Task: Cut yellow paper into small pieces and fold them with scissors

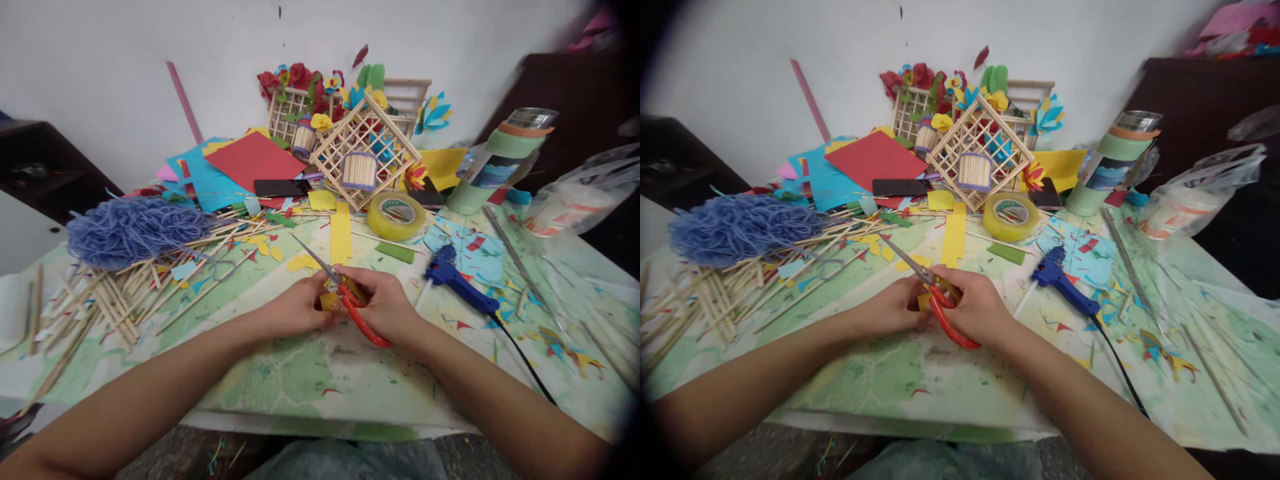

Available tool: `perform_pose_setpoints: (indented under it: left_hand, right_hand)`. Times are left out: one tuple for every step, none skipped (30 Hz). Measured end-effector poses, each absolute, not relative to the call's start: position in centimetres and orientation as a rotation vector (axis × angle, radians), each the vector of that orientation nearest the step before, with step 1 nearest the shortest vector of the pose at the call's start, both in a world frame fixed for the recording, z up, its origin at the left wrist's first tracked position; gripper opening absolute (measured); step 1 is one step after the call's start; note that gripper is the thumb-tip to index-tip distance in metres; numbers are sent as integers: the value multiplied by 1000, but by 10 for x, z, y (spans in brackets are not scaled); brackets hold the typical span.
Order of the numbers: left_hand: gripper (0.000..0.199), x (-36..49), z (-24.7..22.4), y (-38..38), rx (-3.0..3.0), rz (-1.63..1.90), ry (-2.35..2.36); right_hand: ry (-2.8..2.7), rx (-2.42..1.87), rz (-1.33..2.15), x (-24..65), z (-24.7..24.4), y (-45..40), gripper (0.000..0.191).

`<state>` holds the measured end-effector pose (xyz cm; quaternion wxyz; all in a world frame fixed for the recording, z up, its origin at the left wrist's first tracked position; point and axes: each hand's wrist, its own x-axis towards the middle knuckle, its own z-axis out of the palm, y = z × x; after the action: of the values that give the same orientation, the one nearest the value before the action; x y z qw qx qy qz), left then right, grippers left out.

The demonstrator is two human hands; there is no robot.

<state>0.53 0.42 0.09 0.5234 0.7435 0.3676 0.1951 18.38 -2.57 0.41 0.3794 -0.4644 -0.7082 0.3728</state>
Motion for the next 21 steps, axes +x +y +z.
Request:
perform_pose_setpoints:
  left_hand:
    - [40, 7, 1, 3, 1820, 457, 861]
    - [34, 8, 1, 2, 1851, 443, 838]
    - [29, 9, 1, 1, 1869, 431, 816]
    - [26, 9, 1, 1, 1875, 428, 801]
    - [26, 10, 1, 1, 1870, 434, 796]
    - [29, 10, 1, 1, 1856, 447, 798]
    - [33, 9, 0, 1, 1835, 460, 801]
    - [38, 9, 0, 1, 1806, 469, 800]
    - [41, 9, 0, 2, 1767, 467, 790]
    - [44, 8, -1, 2, 1723, 461, 778]
    - [45, 8, -1, 3, 1679, 456, 774]
    - [46, 7, -1, 3, 1638, 460, 780]
    - [47, 6, 0, 4, 1602, 479, 800]
    - [49, 5, 0, 5, 1571, 513, 829]
    - [49, 4, 1, 6, 1542, 558, 863]
    - [49, 3, 2, 8, 1513, 606, 892]
    - [47, 2, 4, 9, 1482, 659, 917]
    - [45, 2, 5, 10, 1453, 719, 944]
    - [42, 1, 7, 11, 1429, 779, 977]
    - [40, 1, 8, 13, 1411, 834, 1013]
    - [38, 0, 9, 14, 1400, 884, 1053]
  right_hand:
    - [-1824, -1187, 969, 182, 4, -27, 48]
    - [-1838, -1190, 978, 181, 4, -28, 47]
    - [-1846, -1192, 983, 180, 4, -29, 46]
    - [-1844, -1191, 991, 180, 4, -29, 45]
    - [-1830, -1184, 998, 180, 4, -29, 46]
    - [-1805, -1178, 1004, 180, 4, -29, 46]
    - [-1781, -1173, 1009, 180, 3, -28, 47]
    - [-1759, -1167, 1010, 181, 2, -27, 47]
    - [-1745, -1158, 1009, 182, 1, -26, 47]
    - [-1734, -1150, 1000, 182, 0, -25, 48]
    - [-1725, -1145, 986, 183, 0, -24, 48]
    - [-1717, -1144, 968, 184, -1, -24, 47]
    - [-1708, -1146, 949, 184, -2, -23, 46]
    - [-1700, -1151, 933, 185, -2, -23, 44]
    - [-1696, -1157, 923, 185, -3, -22, 42]
    - [-1692, -1161, 919, 185, -3, -22, 41]
    - [-1689, -1164, 921, 185, -4, -22, 41]
    - [-1679, -1167, 924, 185, -4, -22, 41]
    - [-1660, -1169, 930, 185, -5, -22, 42]
    - [-1633, -1169, 940, 185, -5, -22, 43]
    - [-1598, -1169, 954, 185, -4, -22, 44]
